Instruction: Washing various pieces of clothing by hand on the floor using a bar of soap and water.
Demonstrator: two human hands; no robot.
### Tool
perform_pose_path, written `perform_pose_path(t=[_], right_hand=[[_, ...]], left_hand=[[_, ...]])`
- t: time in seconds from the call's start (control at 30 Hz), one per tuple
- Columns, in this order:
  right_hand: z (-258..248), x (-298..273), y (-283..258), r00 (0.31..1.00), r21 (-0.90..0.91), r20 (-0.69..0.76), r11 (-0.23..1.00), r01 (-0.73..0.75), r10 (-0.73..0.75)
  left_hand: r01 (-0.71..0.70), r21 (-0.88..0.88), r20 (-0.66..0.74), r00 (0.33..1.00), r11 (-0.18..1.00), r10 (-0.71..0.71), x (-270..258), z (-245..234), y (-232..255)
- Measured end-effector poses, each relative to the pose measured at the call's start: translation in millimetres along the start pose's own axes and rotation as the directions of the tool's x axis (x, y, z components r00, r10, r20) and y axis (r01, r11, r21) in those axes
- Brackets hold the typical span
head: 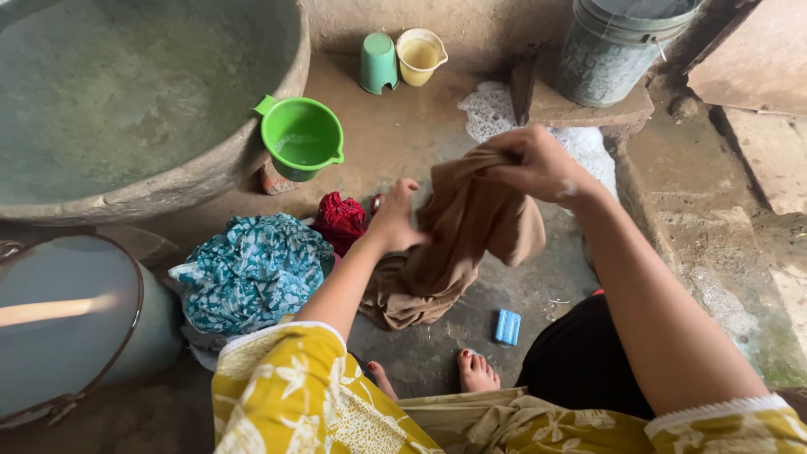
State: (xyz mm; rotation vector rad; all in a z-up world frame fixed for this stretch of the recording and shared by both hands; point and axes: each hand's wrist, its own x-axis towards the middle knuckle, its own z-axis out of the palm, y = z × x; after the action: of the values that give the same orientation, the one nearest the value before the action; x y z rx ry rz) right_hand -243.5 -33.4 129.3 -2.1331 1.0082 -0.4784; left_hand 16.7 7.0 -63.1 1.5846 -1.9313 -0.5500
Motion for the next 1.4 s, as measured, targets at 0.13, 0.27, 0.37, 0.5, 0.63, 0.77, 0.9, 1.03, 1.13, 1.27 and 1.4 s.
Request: perform_pose_path(t=[0.13, 0.27, 0.37, 0.5, 0.63, 0.77, 0.9, 1.03, 1.13, 1.27, 1.4], right_hand=[[-26.1, -15.6, 6.2, 0.981, 0.214, -0.042, 0.958, 0.192, -0.188], [-32.6, -19.0, 23.4, 0.955, 0.709, -0.231, 0.639, 0.297, -0.188], [-25.6, -10.8, 45.7, 0.966, 0.746, -0.243, 0.618, 0.247, -0.093], [-2.5, -10.3, 26.9, 0.890, 0.020, 0.037, 0.890, -0.456, 0.455], [58.8, -0.7, 82.7, 0.708, -0.401, 0.224, 0.726, -0.559, 0.669], [93.9, 15.3, 122.9, 0.927, -0.245, 0.293, 0.956, -0.164, 0.234], [71.0, 44.0, 133.9, 0.926, -0.082, -0.079, 0.924, -0.374, 0.368], [33.4, 49.7, 92.5, 0.846, -0.041, -0.486, 0.962, -0.271, 0.218], [14.7, 34.3, 39.7, 0.731, 0.078, -0.682, 0.992, 0.102, -0.022], [3.6, 21.6, 29.8, 0.671, -0.087, -0.730, 0.991, 0.098, -0.131], [16.7, 19.0, 79.5, 0.996, -0.353, -0.066, 0.933, -0.071, 0.051]], left_hand=[[0.005, 0.034, 0.327, 0.945, 0.999, -0.016, 5.0, 43.8, -54.6], [0.008, -0.008, 0.376, 0.926, 1.000, -0.004, 11.2, 90.6, -78.9], [0.138, -0.192, 0.196, 0.976, 0.972, -0.099, 18.6, 75.8, -38.7], [-0.058, -0.443, -0.183, 0.983, 0.894, -0.027, 42.9, 40.4, 14.4], [-0.204, -0.651, -0.259, 0.965, 0.731, 0.039, 41.6, -12.8, 89.3], [-0.282, -0.839, -0.261, 0.959, 0.466, 0.110, 36.2, -57.5, 138.0], [-0.368, -0.868, -0.417, 0.904, 0.333, -0.089, 55.0, -89.8, 105.0], [-0.510, -0.807, -0.532, 0.847, 0.298, 0.009, 49.4, -136.0, 114.0], [-0.532, -0.787, -0.534, 0.841, 0.311, 0.088, 41.0, -159.4, 128.6], [-0.602, -0.674, -0.555, 0.795, 0.428, 0.244, 30.8, -168.3, 111.1], [-0.349, -0.369, -0.173, 0.936, 0.861, 0.305, 20.6, -170.4, 82.2]])
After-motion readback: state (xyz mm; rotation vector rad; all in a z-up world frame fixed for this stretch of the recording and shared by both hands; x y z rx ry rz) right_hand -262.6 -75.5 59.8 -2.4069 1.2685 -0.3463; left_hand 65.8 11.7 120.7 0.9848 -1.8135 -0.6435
